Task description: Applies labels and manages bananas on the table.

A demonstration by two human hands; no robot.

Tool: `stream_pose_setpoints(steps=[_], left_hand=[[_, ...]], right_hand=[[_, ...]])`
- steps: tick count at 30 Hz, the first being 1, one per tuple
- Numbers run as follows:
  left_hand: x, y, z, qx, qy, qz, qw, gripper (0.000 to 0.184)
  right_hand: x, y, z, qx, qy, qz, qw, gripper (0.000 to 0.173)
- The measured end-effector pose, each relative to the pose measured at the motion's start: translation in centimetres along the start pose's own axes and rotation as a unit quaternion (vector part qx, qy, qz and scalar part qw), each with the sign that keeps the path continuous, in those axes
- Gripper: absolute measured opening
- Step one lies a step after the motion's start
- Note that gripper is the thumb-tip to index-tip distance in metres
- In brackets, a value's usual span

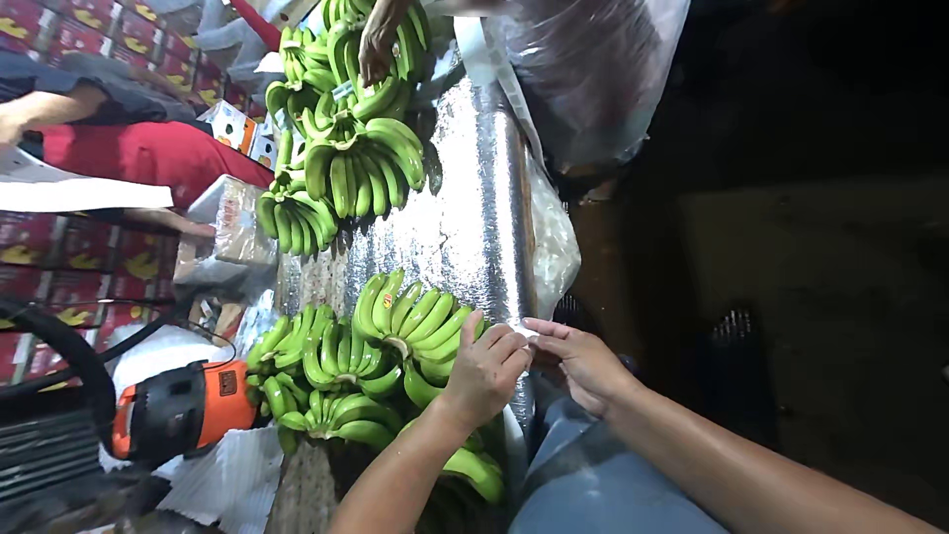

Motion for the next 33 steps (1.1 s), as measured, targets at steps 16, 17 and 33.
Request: stream_pose_setpoints(steps=[16, 17, 33], left_hand=[[-3.0, -18.3, 3.8, 0.115, -0.599, -0.363, 0.704, 0.036], [-2.6, -18.2, 3.6, 0.133, -0.579, -0.377, 0.711, 0.039], [1.1, -0.9, -0.4, -0.047, -0.042, -0.047, 0.997, 0.002]], right_hand=[[0.3, -3.6, -3.4, -0.228, 0.016, -0.137, 0.964, 0.020], [0.3, -3.5, -3.5, -0.209, 0.020, -0.132, 0.969, 0.017], [-0.4, -1.9, -0.7, -0.078, -0.023, -0.066, 0.995, 0.021]])
Point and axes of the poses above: each hand's wrist, its own x-axis towards the middle knuckle, its own z-axis out of the palm, y = z × x, the point moved 6 cm from there along x, towards the middle knuckle, and after that the axes turned 11 degrees about -y, right-handed, at the moved point
